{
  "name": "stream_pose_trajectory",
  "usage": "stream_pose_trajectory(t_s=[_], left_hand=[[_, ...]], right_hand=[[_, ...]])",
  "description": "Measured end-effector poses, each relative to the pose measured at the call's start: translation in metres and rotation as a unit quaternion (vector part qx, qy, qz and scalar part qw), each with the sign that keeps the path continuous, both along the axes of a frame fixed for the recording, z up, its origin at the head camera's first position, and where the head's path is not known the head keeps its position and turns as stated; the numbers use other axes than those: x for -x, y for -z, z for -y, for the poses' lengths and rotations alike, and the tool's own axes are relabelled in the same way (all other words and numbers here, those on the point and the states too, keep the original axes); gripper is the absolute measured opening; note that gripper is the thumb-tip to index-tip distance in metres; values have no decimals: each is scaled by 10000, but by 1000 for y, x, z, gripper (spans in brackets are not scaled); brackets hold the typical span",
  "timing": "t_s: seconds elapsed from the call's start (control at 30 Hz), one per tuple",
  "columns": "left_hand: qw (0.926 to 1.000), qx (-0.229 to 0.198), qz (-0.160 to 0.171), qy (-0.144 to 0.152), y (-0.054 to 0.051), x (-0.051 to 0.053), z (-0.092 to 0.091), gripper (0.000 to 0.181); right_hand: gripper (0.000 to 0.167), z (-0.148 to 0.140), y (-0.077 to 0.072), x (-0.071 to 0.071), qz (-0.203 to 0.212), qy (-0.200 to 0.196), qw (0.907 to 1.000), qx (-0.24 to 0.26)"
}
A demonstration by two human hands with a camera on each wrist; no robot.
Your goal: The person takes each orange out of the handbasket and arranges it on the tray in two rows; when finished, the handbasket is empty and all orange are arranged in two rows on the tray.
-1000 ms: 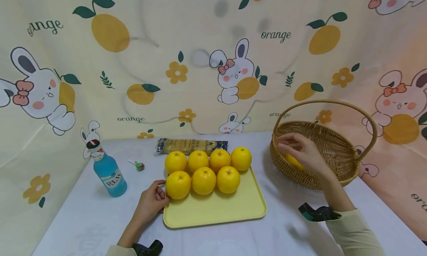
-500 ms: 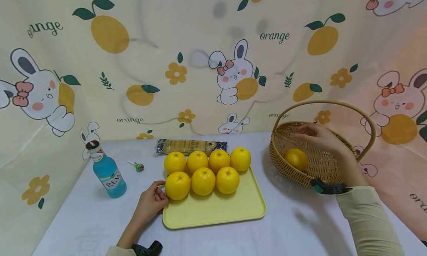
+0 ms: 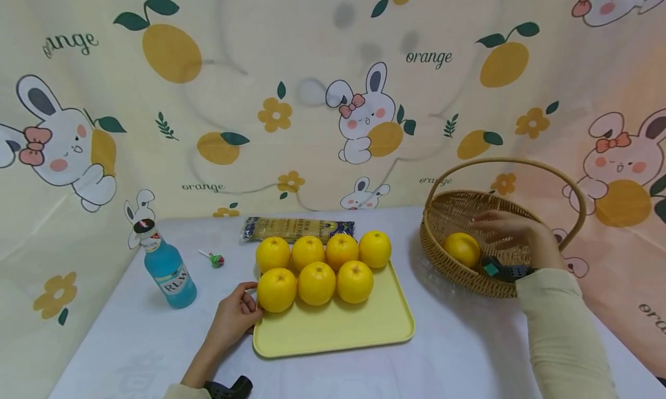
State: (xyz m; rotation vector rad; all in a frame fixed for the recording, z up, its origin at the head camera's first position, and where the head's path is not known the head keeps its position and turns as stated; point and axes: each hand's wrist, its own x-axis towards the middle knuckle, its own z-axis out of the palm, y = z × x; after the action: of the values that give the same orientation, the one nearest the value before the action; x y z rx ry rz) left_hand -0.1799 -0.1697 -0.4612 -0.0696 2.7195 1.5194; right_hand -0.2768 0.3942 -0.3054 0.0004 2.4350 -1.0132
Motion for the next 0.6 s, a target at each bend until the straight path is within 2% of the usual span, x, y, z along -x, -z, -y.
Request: stream_pose_trajectory(t_s=[0.13,0.3,0.6], left_hand=[[10000,22,-16,6,1,0,0,57],[10000,2,-27,9,0,-1,-1,57],[10000,20,-20,17,0,-1,-1,57]], right_hand=[[82,-4,6,1,277,33,9996,-21],[77,-7,19,2,290,71,9994,196],[87,-3,37,3,505,296,9980,242]])
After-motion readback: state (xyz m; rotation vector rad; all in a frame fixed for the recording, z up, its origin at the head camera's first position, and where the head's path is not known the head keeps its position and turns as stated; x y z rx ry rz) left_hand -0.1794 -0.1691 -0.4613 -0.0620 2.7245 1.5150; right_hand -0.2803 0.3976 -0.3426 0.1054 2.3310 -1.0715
